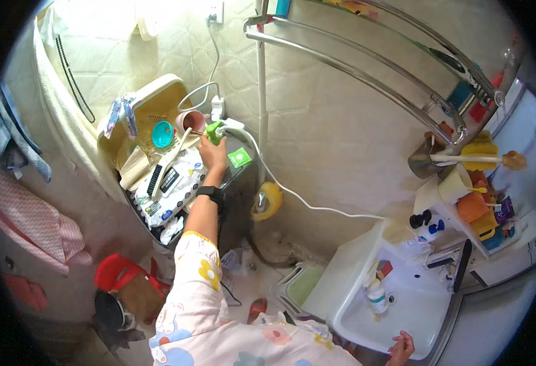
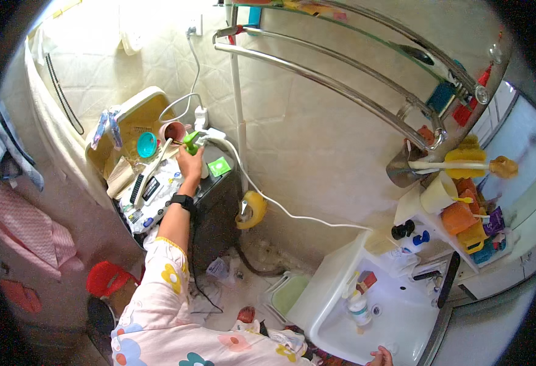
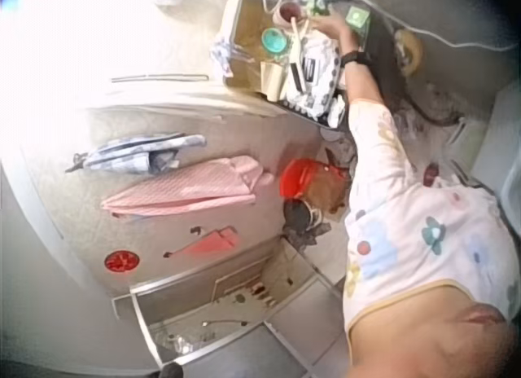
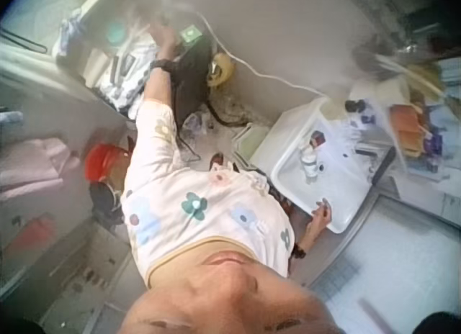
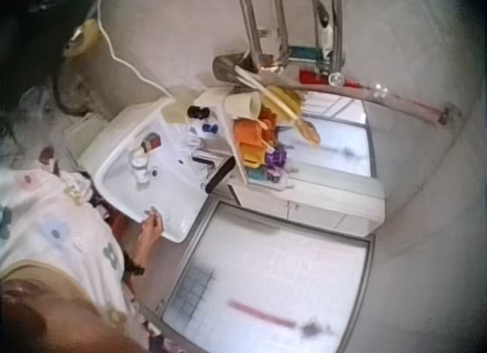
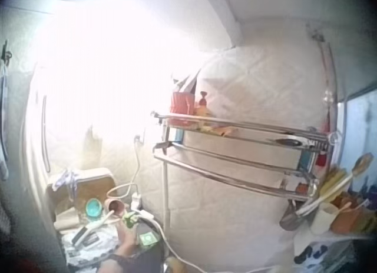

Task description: Cleaning a bathroom sink and faucet using a spray cleaner and a cloth.

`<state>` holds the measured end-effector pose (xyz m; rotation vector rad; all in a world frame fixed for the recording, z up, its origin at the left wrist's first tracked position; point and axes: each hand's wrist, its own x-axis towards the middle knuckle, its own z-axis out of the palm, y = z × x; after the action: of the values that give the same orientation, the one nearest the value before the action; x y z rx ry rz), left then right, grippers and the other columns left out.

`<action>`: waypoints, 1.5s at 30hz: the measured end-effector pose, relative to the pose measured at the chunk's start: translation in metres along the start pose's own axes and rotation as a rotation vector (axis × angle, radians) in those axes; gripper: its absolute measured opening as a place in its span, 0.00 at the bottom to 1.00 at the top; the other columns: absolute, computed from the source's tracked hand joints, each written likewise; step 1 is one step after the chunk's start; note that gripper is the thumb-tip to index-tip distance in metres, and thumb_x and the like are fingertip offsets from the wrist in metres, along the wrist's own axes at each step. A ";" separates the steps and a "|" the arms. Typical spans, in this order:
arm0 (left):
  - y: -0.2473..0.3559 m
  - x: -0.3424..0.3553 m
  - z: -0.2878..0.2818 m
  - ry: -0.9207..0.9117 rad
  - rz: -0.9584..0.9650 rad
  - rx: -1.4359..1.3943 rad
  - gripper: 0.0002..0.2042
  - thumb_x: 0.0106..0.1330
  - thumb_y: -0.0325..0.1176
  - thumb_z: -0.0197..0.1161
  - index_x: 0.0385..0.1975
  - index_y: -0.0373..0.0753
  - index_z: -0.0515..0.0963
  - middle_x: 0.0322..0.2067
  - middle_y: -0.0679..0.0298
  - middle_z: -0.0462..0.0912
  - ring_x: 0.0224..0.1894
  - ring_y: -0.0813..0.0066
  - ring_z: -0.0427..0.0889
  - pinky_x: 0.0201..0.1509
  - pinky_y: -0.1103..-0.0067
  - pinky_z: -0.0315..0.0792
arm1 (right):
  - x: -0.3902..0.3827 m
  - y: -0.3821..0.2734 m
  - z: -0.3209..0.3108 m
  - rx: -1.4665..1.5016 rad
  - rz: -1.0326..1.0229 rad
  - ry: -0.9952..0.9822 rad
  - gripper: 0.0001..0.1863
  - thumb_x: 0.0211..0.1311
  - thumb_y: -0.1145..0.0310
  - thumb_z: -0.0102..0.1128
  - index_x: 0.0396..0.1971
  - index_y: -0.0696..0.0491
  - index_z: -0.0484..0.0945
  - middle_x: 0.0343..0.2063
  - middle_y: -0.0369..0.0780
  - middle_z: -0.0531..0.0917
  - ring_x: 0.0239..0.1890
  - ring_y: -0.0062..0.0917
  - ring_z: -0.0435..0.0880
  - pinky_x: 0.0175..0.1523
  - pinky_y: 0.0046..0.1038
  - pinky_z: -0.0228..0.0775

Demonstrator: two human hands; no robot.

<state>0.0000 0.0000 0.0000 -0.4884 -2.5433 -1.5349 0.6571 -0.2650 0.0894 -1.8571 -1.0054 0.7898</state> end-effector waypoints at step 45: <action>0.570 -0.096 -0.159 -0.627 1.121 -0.502 0.17 0.39 0.38 0.67 0.27 0.34 0.76 0.23 0.58 0.79 0.21 0.70 0.80 0.20 0.78 0.76 | 0.057 0.091 0.025 0.260 -0.170 0.015 0.08 0.54 0.70 0.55 0.32 0.58 0.76 0.16 0.32 0.75 0.11 0.11 0.62 0.15 0.16 0.53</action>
<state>0.2752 0.0852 0.5260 -2.2267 -1.4403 -1.5609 0.6936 -0.2335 -0.0102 -1.5331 -0.9864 0.7635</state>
